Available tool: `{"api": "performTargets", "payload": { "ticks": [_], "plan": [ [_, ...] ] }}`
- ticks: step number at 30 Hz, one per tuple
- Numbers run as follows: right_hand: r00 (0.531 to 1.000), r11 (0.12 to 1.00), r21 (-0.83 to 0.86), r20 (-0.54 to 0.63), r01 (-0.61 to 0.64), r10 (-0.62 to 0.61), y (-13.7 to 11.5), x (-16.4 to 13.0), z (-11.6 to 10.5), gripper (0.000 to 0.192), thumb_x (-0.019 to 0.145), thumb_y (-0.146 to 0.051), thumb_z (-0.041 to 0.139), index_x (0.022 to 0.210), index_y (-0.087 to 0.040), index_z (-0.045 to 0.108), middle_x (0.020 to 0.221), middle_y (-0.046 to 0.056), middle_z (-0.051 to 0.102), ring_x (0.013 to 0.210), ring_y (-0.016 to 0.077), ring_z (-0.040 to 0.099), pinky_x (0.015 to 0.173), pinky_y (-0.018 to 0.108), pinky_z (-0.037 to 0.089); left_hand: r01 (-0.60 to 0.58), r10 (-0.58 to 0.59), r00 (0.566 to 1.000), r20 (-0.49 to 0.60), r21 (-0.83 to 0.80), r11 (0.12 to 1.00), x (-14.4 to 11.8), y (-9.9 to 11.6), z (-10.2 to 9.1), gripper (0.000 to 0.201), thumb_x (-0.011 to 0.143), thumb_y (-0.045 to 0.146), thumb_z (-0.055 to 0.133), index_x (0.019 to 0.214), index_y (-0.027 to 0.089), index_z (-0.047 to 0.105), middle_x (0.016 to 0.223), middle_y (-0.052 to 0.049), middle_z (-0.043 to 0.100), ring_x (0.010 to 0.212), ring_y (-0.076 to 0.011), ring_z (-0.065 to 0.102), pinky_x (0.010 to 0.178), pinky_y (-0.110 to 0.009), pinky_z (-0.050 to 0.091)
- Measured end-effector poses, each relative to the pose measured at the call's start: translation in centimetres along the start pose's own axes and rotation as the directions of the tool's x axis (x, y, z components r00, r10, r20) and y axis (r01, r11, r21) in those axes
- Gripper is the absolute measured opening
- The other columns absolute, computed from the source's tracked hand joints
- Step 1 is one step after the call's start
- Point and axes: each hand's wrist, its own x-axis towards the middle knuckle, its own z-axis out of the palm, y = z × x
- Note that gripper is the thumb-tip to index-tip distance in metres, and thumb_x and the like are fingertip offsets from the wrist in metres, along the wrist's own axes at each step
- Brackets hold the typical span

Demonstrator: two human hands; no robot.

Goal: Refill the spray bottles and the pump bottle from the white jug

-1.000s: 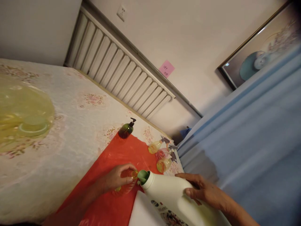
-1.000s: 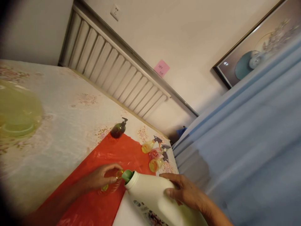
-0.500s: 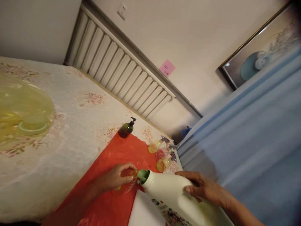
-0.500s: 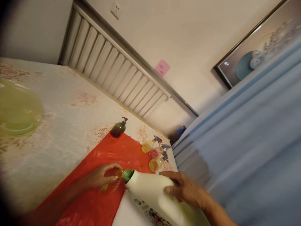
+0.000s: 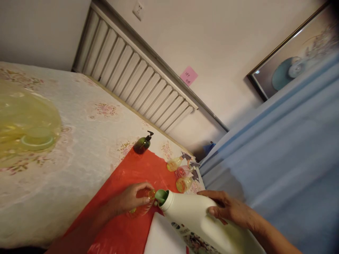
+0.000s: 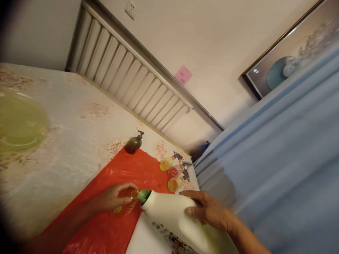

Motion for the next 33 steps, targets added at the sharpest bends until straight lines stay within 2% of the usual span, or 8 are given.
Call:
{"api": "performTargets", "payload": {
  "ticks": [13,27,33],
  "plan": [
    [1.0,1.0,0.026,0.016,-0.005,0.005,-0.54,0.12,-0.12,0.055,0.083,-0.054,0.064,0.124,-0.018,0.064,0.074,0.0,0.055,0.054,0.0083,0.04,0.046,0.019,0.032,0.0,0.0,1.0,0.015,-0.007,1.0,-0.08,0.27,-0.06,0.024,0.08,0.035,0.064,0.1,0.024,0.067,0.105,-0.001,0.071,0.106,-0.0255,0.063,0.095,-0.034,0.047],
    [0.999,0.999,0.035,0.026,-0.037,0.036,-0.13,0.21,-0.43,0.063,0.081,-0.055,0.067,0.13,-0.015,0.06,0.074,0.0,0.055,0.055,0.0082,0.041,0.046,0.019,0.033,-0.01,0.01,1.0,0.024,-0.003,1.0,-0.03,0.46,-0.02,0.022,0.08,0.03,0.062,0.1,0.023,0.068,0.104,-0.002,0.071,0.105,-0.0247,0.063,0.095,-0.035,0.047],
    [0.999,0.999,0.027,0.036,-0.02,0.019,-0.11,0.26,-0.51,0.06,0.083,-0.054,0.066,0.13,-0.016,0.06,0.075,0.0,0.055,0.055,0.0077,0.04,0.046,0.018,0.034,-0.017,0.018,1.0,0.023,-0.009,1.0,-0.04,0.43,-0.02,0.022,0.081,0.03,0.062,0.1,0.021,0.068,0.104,-0.002,0.071,0.104,-0.0247,0.063,0.095,-0.034,0.047]
  ]
}}
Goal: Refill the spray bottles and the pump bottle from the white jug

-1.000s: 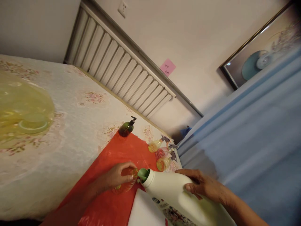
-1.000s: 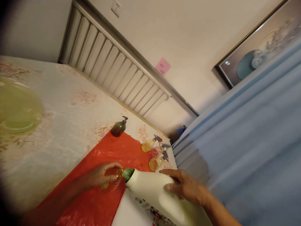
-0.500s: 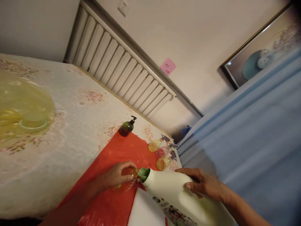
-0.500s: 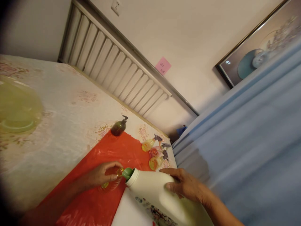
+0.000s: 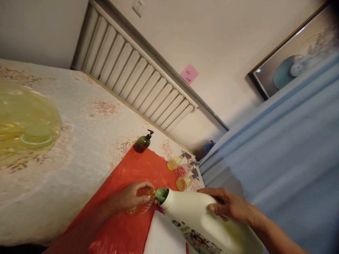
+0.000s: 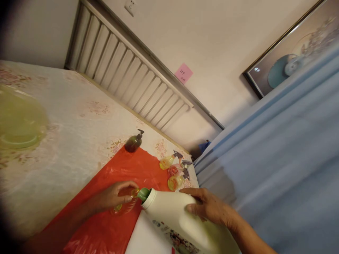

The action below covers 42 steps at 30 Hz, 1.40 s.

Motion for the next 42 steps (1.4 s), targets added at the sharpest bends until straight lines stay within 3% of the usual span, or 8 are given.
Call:
{"api": "performTargets", "payload": {
  "ticks": [31,42],
  "plan": [
    [1.0,1.0,-0.018,0.011,0.004,-0.003,0.23,0.14,-0.33,0.058,0.084,-0.053,0.065,0.13,-0.018,0.06,0.077,0.001,0.057,0.056,0.008,0.041,0.046,0.018,0.034,0.016,-0.016,1.0,0.0,-0.016,1.0,0.08,-0.38,0.11,0.024,0.079,0.023,0.062,0.102,0.022,0.068,0.104,-0.001,0.071,0.104,-0.0235,0.063,0.094,-0.033,0.047],
    [1.0,1.0,-0.015,0.014,0.0,0.001,-0.05,0.2,-0.29,0.06,0.082,-0.056,0.065,0.129,-0.018,0.061,0.075,0.0,0.057,0.055,0.0082,0.04,0.046,0.019,0.033,0.013,-0.013,1.0,0.022,-0.026,1.0,0.09,-0.48,-0.03,0.023,0.081,0.03,0.062,0.103,0.024,0.067,0.106,-0.001,0.072,0.104,-0.0251,0.064,0.093,-0.035,0.048]
  ]
}}
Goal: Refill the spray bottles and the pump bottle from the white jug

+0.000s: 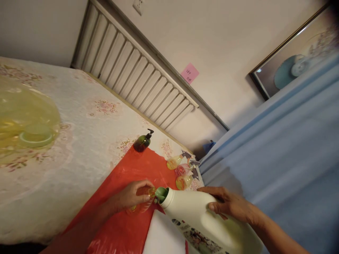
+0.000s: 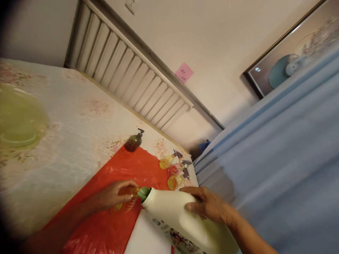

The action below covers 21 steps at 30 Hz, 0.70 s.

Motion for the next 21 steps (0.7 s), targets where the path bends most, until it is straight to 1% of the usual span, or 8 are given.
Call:
{"api": "performTargets", "payload": {
  "ticks": [4,15,21],
  "plan": [
    [1.0,1.0,-0.001,-0.002,0.002,-0.002,-0.01,-0.05,-0.02,0.06,0.083,-0.055,0.065,0.129,-0.017,0.06,0.076,0.001,0.057,0.055,0.0079,0.04,0.046,0.018,0.033,-0.003,0.003,1.0,0.0,0.003,1.0,-0.03,0.04,0.01,0.023,0.081,0.031,0.062,0.103,0.025,0.067,0.106,-0.001,0.072,0.104,-0.0255,0.063,0.094,-0.036,0.048],
    [1.0,1.0,-0.014,-0.005,-0.016,0.016,0.16,0.02,-0.14,0.062,0.082,-0.056,0.065,0.13,-0.018,0.06,0.076,0.001,0.059,0.055,0.0084,0.042,0.046,0.019,0.034,-0.015,0.015,1.0,-0.008,-0.006,1.0,0.12,-0.41,0.11,0.022,0.081,0.029,0.062,0.102,0.023,0.067,0.105,-0.001,0.071,0.104,-0.0231,0.063,0.094,-0.033,0.048],
    [1.0,1.0,-0.015,-0.002,-0.019,0.019,-0.1,-0.1,-0.13,0.059,0.083,-0.055,0.065,0.13,-0.02,0.06,0.075,0.0,0.057,0.055,0.0084,0.041,0.046,0.019,0.034,-0.005,0.005,1.0,-0.008,-0.012,1.0,0.08,-0.54,0.18,0.023,0.082,0.031,0.062,0.103,0.024,0.066,0.105,0.0,0.071,0.104,-0.0239,0.063,0.093,-0.033,0.048]
  ]
}}
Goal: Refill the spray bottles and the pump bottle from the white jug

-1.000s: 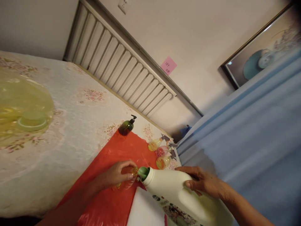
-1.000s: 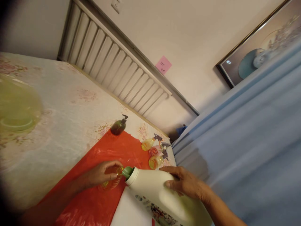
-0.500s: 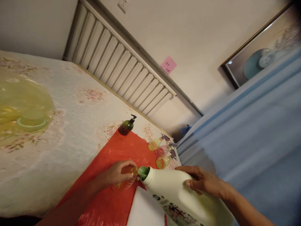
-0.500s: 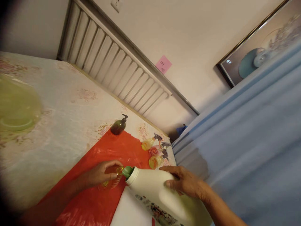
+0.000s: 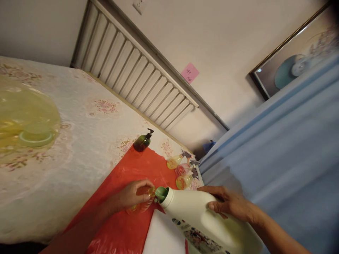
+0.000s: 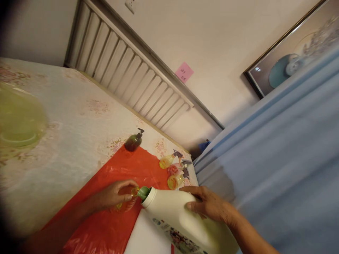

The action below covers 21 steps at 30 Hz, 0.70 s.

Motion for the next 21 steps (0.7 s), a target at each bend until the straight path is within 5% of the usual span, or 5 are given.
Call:
{"api": "performTargets", "payload": {
  "ticks": [21],
  "plan": [
    [1.0,1.0,-0.004,-0.008,-0.017,0.017,-0.47,0.02,0.03,0.06,0.08,-0.057,0.066,0.127,-0.02,0.062,0.077,0.001,0.059,0.057,0.0096,0.043,0.046,0.019,0.035,-0.019,0.019,1.0,-0.003,0.001,1.0,0.05,-0.07,-0.01,0.023,0.081,0.031,0.063,0.102,0.024,0.067,0.105,0.0,0.071,0.105,-0.0247,0.062,0.095,-0.034,0.046]
  ]
}}
